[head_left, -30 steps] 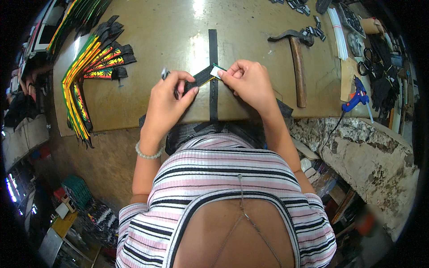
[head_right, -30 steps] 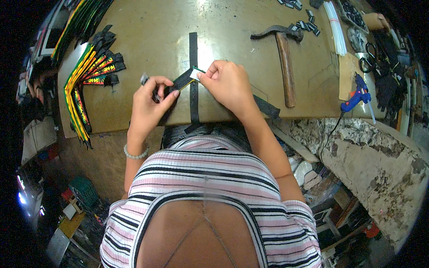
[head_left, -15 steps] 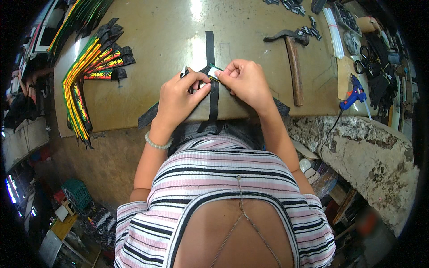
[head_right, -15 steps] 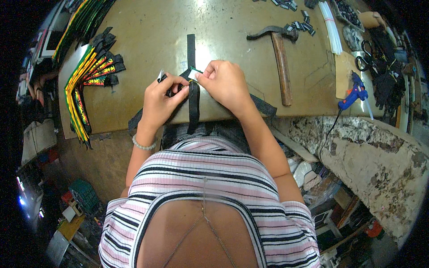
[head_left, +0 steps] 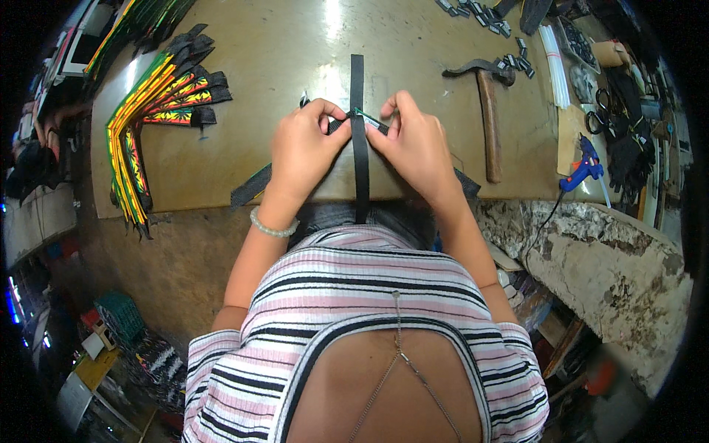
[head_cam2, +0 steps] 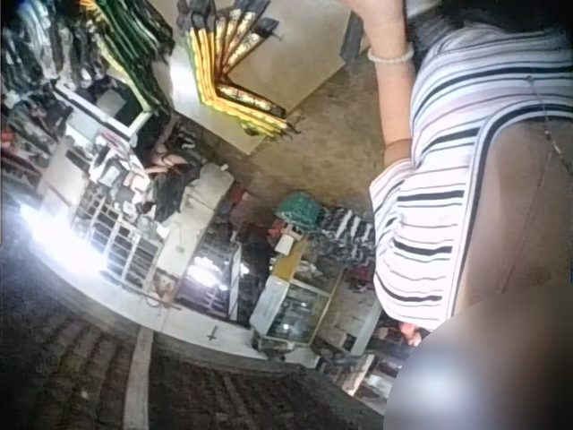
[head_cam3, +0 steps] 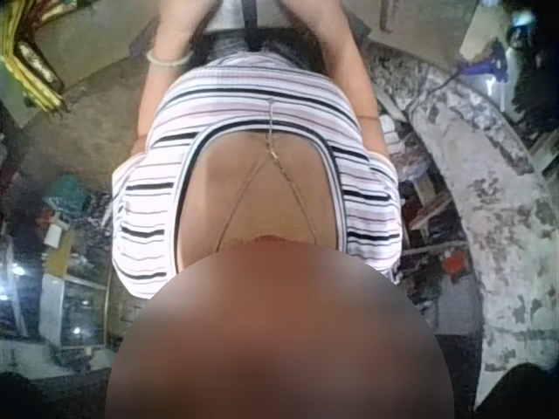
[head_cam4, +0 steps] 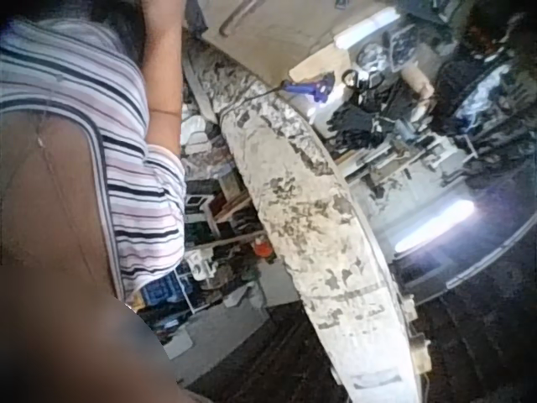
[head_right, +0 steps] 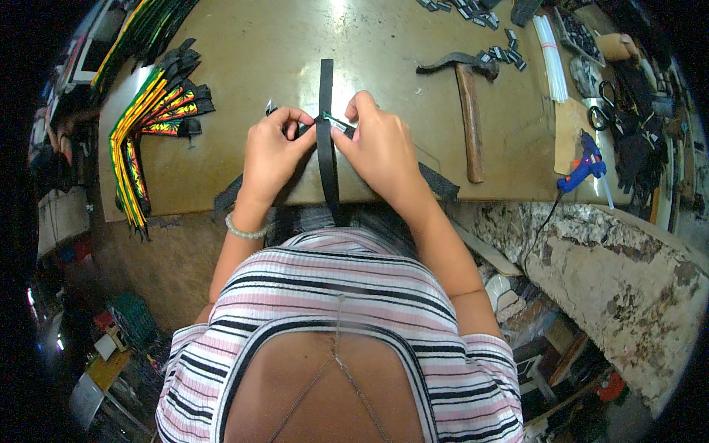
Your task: The person assembles fabric straps by applying hot glue to black webbing, attaching colorful patterned fabric, and securing small metal hardware pieces. The person repeatedly folds, glues, and presses the components together on a workbench.
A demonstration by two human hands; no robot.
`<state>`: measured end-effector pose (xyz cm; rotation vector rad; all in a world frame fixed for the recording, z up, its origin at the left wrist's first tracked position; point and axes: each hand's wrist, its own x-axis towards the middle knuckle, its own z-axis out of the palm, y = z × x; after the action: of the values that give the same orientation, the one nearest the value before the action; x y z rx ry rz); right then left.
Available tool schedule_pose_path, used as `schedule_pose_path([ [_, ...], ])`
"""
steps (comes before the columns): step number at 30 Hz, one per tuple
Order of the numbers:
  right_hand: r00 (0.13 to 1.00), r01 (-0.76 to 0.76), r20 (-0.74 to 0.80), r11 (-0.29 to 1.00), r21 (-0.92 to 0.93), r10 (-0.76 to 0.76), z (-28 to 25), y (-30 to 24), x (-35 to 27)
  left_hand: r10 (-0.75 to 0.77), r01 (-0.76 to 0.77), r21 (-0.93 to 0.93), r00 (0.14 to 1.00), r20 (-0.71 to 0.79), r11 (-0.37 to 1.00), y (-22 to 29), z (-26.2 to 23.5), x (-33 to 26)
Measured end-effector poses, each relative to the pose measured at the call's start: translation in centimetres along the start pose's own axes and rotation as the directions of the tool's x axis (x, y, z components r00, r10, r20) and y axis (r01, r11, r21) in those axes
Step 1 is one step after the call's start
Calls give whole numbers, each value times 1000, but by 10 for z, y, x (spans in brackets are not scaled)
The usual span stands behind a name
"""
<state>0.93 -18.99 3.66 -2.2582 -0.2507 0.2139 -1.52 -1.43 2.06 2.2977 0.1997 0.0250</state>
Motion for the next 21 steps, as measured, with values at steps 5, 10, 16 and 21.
schedule_pose_path([
  [5,919,388,43,919,72,-392,-8,-6,9,55,-41,119,991,-118,992,2,9,-13],
  [10,901,411,125,909,68,-416,-1,9,66,154,-124,177,974,-167,976,0,16,-19],
  [16,914,150,350,971,185,-208,1,18,91,248,-214,170,944,-218,962,-7,19,-20],
  [21,937,350,114,895,-278,-331,-5,7,130,431,-363,316,884,-182,877,-10,22,-18],
])
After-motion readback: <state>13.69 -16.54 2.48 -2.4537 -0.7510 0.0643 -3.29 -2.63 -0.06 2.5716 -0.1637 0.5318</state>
